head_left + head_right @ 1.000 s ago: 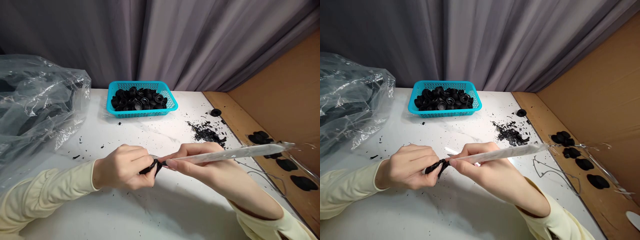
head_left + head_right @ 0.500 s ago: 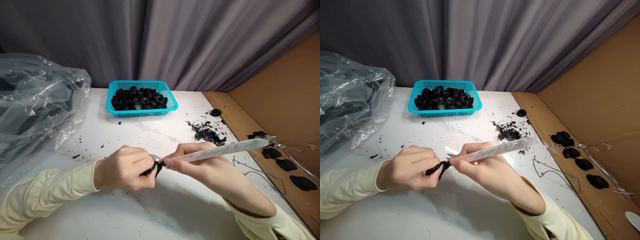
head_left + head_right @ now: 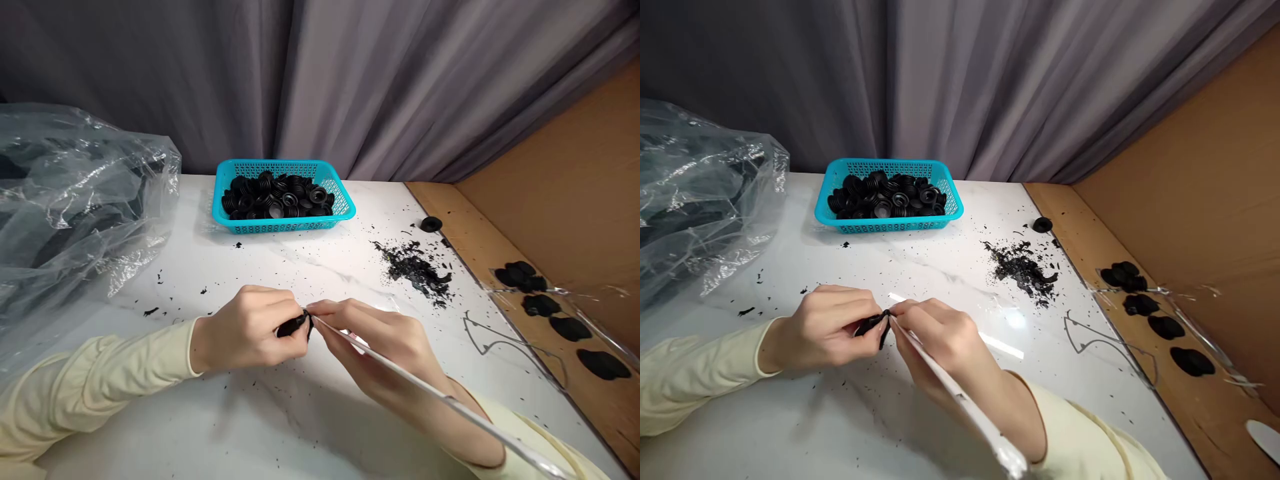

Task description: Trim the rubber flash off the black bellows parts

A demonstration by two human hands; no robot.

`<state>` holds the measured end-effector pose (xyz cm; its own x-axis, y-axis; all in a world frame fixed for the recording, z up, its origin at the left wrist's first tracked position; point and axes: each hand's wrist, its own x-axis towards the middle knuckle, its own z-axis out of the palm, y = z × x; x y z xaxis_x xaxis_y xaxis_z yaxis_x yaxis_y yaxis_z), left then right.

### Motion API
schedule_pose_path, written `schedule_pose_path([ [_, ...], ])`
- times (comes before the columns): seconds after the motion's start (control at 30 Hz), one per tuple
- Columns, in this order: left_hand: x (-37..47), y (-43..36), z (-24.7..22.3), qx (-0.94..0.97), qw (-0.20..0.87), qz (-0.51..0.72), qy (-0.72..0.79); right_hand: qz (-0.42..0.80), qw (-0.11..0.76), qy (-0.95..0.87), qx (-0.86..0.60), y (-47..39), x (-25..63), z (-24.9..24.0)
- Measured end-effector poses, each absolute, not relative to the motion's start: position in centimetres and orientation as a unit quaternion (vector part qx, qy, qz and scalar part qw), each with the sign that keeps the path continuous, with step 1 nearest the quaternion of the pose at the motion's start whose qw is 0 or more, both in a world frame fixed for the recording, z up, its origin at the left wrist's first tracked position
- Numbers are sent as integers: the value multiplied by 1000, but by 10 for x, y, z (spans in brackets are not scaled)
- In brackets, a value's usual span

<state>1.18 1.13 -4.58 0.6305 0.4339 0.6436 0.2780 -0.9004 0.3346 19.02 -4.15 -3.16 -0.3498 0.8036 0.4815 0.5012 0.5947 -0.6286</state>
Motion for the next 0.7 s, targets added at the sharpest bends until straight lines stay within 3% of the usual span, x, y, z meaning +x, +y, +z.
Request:
schedule_pose_path([
  [0.23, 12, 16, -50, 880, 152, 386, 230, 88, 437, -829, -337, -43, 189, -60],
  [0.47, 13, -8, -35, 916, 203, 319, 138, 89, 409, -786, -455, -20, 201, -60],
  [0.6, 12, -8, -27, 911, 145, 351, 162, 142, 378, -762, -506, -8, 211, -40],
  [0.7, 9, 5, -24, 897, 106, 388, 184, 319, 370, -681, -546, -6, 217, -23],
])
